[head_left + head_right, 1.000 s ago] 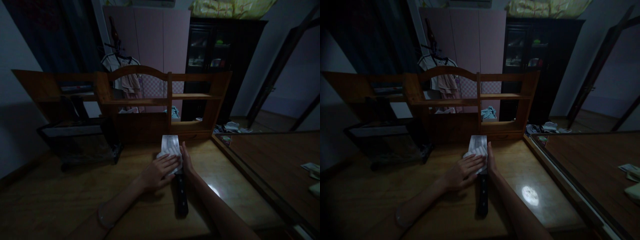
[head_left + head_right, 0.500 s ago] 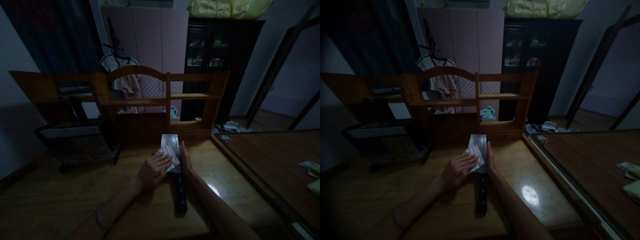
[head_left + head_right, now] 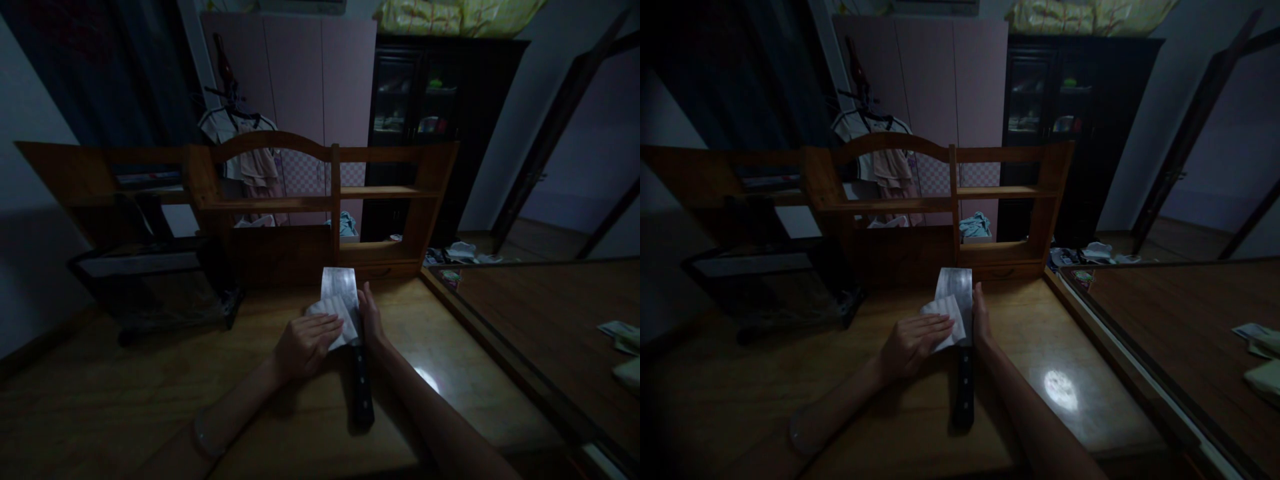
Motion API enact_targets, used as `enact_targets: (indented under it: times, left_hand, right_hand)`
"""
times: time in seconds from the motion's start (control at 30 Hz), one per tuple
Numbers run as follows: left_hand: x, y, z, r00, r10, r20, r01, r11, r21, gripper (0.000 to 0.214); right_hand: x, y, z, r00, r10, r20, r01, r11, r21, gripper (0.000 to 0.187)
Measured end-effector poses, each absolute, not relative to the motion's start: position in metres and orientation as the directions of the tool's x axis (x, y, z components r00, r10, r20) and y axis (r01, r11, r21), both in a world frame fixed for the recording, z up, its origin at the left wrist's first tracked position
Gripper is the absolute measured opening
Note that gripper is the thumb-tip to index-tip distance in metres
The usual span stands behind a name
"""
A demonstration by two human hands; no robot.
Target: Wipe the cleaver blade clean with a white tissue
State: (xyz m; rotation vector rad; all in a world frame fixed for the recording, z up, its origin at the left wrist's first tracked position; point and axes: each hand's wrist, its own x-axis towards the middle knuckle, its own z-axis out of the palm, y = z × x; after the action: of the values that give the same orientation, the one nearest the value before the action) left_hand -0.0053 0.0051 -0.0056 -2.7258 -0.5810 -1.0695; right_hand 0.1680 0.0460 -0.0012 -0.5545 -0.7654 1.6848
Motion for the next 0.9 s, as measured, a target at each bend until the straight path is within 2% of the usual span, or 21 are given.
enact_targets:
  times: [0.13,0.3,0.4,0.5,0.67,0.9]
  left_hand:
    - [-0.007,0.006,-0.007,0.650,0.308,0.695,0.402,-0.915,0.030,0.041]
    - [-0.002,0.005,-0.003,0.787,0.305,0.537,0.329,-0.943,0.054,0.047]
    - [0.002,0.005,-0.001,0.822,0.280,0.496,0.288,-0.956,0.062,0.051]
    - [0.004,0.003,0.000,0.808,0.259,0.529,0.286,-0.958,0.031,0.050]
    - [0.002,0.000,-0.001,0.690,0.225,0.688,0.354,-0.934,-0.049,0.034]
    - [-0.001,-0.001,-0.001,0.588,0.257,0.767,0.407,-0.913,-0.006,0.029]
  right_hand:
    - [0.168,0.043,0.001,-0.276,0.960,0.038,-0.650,-0.157,-0.743,0.061]
    - [0.167,0.048,-0.001,-0.165,0.986,0.021,-0.643,-0.092,-0.760,0.056]
    - [0.167,0.049,-0.002,-0.162,0.987,0.006,-0.632,-0.099,-0.769,0.054]
    - [0.167,0.047,-0.001,-0.180,0.984,0.018,-0.622,-0.099,-0.777,0.055]
    - [0.168,0.043,0.003,-0.172,0.985,0.024,-0.624,-0.090,-0.776,0.058]
    - [0.168,0.041,0.005,-0.216,0.976,0.026,-0.631,-0.120,-0.767,0.058]
